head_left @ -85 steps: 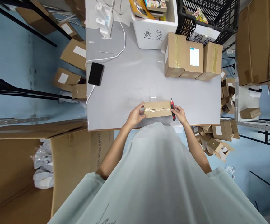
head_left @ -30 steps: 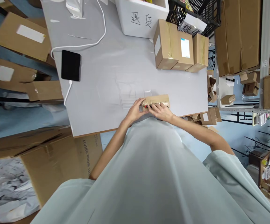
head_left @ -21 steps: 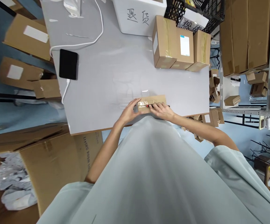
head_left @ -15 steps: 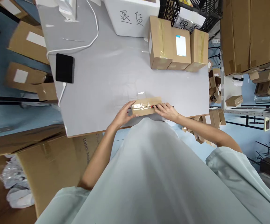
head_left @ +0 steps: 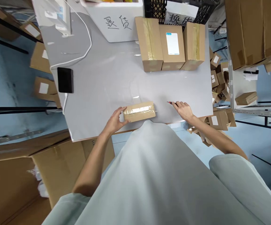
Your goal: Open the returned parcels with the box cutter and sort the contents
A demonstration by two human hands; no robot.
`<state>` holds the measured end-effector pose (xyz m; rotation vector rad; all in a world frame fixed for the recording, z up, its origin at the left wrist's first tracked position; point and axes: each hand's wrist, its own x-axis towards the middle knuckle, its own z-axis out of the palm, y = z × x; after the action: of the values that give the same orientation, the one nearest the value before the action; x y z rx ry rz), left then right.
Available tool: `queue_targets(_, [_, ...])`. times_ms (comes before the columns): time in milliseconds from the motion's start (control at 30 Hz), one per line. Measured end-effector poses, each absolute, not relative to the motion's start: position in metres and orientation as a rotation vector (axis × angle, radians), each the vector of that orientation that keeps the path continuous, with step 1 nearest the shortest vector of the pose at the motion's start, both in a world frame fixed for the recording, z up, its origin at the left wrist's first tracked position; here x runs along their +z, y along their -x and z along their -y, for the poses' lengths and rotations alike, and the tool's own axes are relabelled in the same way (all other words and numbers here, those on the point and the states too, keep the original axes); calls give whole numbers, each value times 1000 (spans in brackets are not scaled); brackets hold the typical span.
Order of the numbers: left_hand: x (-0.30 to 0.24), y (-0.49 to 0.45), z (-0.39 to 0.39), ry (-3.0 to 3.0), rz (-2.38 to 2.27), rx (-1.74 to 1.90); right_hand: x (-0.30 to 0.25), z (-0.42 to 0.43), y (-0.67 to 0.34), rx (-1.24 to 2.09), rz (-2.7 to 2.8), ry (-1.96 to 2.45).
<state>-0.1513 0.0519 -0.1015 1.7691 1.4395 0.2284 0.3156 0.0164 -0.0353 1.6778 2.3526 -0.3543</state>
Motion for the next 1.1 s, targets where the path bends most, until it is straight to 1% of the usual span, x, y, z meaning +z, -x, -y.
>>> queue_targets(100, [-93,131,-57,-1963,-1504,185,-49,-5,-315,-558,-2277,-1989])
queue_targets(300, [-72,62,-80,-2228,-1409,74,-98,13,-270,-1397,-2098,-2470])
queue_targets(367, [-68,41,-88,-2286,-1347,9,-110,17,-258,-1609,-2010,-2555])
queue_targets(433, [-68,26,-94,-2328,-1307,-73,-118,20,-252,-1746,-1945,-2631])
queue_targets(600, [-77,13,-98,-2377,-1263,-174,-126,26,-243,-1950,-1794,-2750])
queue_targets(833, [-93,14,-81,-2419,-1301,-39,-135,25,-226,-2166,-1834,-2681])
queue_targets(1000, [-103,17,-69,-2375,-1360,3,-134,21,-220,-2172,-1840,-2660])
queue_targets(1100, [-110,19,-67,-2332,-1409,23,-130,20,-222,-2104,-1879,-2626])
